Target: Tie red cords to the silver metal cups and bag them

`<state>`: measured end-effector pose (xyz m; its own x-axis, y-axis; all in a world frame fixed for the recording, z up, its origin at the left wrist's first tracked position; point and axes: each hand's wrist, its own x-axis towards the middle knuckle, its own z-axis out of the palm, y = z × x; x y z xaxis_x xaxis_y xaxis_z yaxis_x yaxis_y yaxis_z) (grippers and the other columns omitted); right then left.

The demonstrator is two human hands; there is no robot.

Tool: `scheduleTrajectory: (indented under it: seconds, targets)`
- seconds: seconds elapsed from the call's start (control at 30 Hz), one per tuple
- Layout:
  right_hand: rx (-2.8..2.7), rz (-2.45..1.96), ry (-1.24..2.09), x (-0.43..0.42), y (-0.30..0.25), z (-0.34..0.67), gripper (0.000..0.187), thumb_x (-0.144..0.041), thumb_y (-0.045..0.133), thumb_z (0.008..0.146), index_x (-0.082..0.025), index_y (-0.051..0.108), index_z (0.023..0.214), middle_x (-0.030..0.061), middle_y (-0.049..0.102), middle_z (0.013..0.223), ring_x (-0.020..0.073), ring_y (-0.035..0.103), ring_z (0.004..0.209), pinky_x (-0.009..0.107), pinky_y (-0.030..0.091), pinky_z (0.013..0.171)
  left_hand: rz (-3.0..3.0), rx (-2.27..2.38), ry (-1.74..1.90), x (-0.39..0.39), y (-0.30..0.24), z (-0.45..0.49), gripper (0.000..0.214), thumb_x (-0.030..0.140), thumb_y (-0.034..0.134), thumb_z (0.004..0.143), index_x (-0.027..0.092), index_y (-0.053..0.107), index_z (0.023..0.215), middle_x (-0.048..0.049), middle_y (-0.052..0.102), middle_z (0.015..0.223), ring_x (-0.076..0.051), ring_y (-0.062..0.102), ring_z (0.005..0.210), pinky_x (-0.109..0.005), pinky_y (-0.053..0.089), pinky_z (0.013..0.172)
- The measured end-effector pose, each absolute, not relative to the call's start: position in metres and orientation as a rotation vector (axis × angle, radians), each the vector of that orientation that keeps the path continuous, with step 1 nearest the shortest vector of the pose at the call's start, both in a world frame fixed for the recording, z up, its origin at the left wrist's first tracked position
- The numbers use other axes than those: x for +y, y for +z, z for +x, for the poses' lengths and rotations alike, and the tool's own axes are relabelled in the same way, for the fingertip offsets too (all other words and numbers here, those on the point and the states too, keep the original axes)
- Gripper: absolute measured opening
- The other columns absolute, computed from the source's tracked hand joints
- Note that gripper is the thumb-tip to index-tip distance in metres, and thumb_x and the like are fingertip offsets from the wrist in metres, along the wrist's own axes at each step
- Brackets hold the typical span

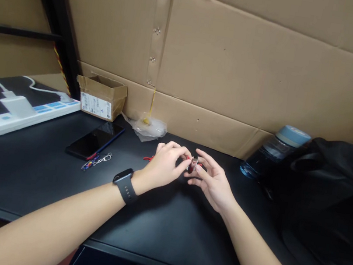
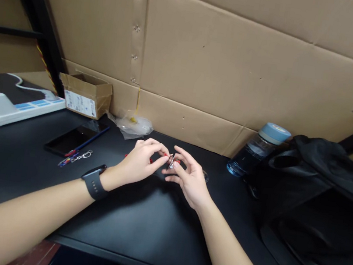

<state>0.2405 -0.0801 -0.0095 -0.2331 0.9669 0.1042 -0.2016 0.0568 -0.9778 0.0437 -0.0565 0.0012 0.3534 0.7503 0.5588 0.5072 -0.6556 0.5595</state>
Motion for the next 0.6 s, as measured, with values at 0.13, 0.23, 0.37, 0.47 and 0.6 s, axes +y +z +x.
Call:
scheduleTrajectory:
  seconds: [0.13,0.23,0.37,0.47,0.6]
  targets:
    - [-1.268,-0.893,1.416,-0.0790,-0.0105,0.2436,0.041,-0.033,0.079,0.087,-0.028,0.071,0.127,0.0069,0.072,0.115,0.0205,0.074,0.093,0.036,0.063,0.079,2.348,1.118,1.175,-0.0576,0.0012,0.0443,0.010,0.026,0.059,0.097,0.025,0.069,0.094,0.0037,0.077,0.098,-0.020,0.061,0.105,-0.041,0.034,0.094]
    - [-1.259,-0.892,1.407,-0.0792,-0.0108,0.2443,0.044,-0.031,0.082,0.084,-0.028,0.072,0.126,0.0066,0.074,0.114,0.0205,0.074,0.094,0.035,0.063,0.079,2.373,1.109,1.171,-0.0575,0.0007,0.0441,0.010,0.026,0.058,0.097,0.025,0.068,0.095,0.0032,0.077,0.100,-0.021,0.060,0.105,-0.041,0.034,0.094]
    - [-1.260,-0.908,1.393,-0.0792,-0.0117,0.2422,0.052,-0.026,0.088,0.076,-0.028,0.072,0.126,0.0060,0.075,0.112,0.0207,0.075,0.093,0.032,0.063,0.077,2.441,1.083,1.176,-0.0573,0.0011,0.0422,0.010,0.023,0.057,0.097,0.025,0.067,0.098,0.0029,0.076,0.103,-0.021,0.060,0.105,-0.041,0.035,0.093]
    - [-1.259,-0.928,1.362,-0.0792,-0.0108,0.2406,0.051,-0.027,0.088,0.076,-0.028,0.072,0.124,0.0051,0.072,0.114,0.0186,0.075,0.089,0.030,0.063,0.074,2.510,1.022,1.180,-0.0575,0.0021,0.0401,0.020,0.021,0.062,0.091,0.025,0.064,0.111,0.0001,0.072,0.115,-0.022,0.058,0.111,-0.039,0.036,0.093]
    - [-1.282,-0.927,1.332,-0.0795,-0.0084,0.2409,0.054,-0.031,0.087,0.077,-0.031,0.065,0.127,0.0037,0.069,0.113,0.0192,0.075,0.086,0.034,0.063,0.075,2.603,0.916,1.151,-0.0571,0.0023,0.0386,0.051,0.030,0.076,0.085,0.026,0.057,0.132,-0.0047,0.065,0.134,-0.026,0.052,0.124,-0.040,0.036,0.098]
